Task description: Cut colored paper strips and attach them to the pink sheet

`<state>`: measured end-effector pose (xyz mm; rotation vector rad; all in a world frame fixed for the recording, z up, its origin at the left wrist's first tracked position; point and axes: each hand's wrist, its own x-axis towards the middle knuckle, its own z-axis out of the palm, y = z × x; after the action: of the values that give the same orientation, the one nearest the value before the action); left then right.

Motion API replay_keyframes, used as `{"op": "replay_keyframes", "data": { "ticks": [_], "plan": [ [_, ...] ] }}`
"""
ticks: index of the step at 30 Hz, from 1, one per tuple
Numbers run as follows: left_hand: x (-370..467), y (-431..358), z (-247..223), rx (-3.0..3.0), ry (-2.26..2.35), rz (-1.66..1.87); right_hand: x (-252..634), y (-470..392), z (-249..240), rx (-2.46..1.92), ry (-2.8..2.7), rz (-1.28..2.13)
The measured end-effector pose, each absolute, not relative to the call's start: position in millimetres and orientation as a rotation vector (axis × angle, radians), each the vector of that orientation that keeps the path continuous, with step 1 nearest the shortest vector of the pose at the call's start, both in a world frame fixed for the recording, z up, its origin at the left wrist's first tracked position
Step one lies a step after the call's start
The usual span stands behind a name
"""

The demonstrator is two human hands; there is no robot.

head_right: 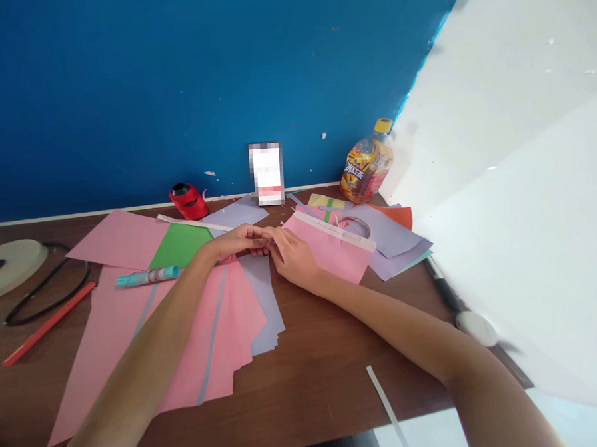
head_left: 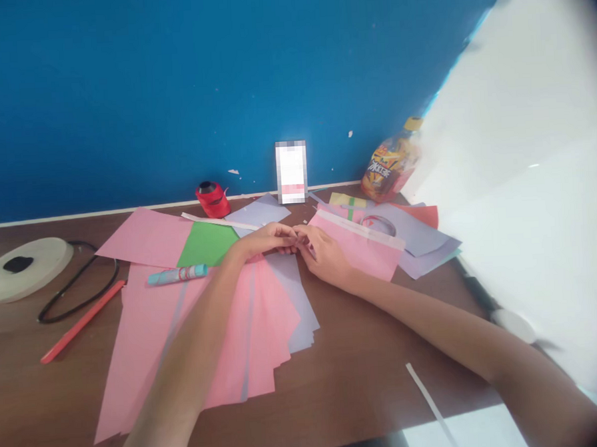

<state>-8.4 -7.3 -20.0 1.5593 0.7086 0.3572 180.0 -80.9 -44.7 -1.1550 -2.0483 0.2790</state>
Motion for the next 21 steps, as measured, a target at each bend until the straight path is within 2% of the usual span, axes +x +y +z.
{"op": "replay_keyframes", "data": {
  "ticks": [21],
  "plan": [
    [-8.3, -6.1, -19.4, 1.577, 0.653, 0.338, 182.5, -81.0, -46.2, -1.115, -2.059, 0.277]
  ]
}}
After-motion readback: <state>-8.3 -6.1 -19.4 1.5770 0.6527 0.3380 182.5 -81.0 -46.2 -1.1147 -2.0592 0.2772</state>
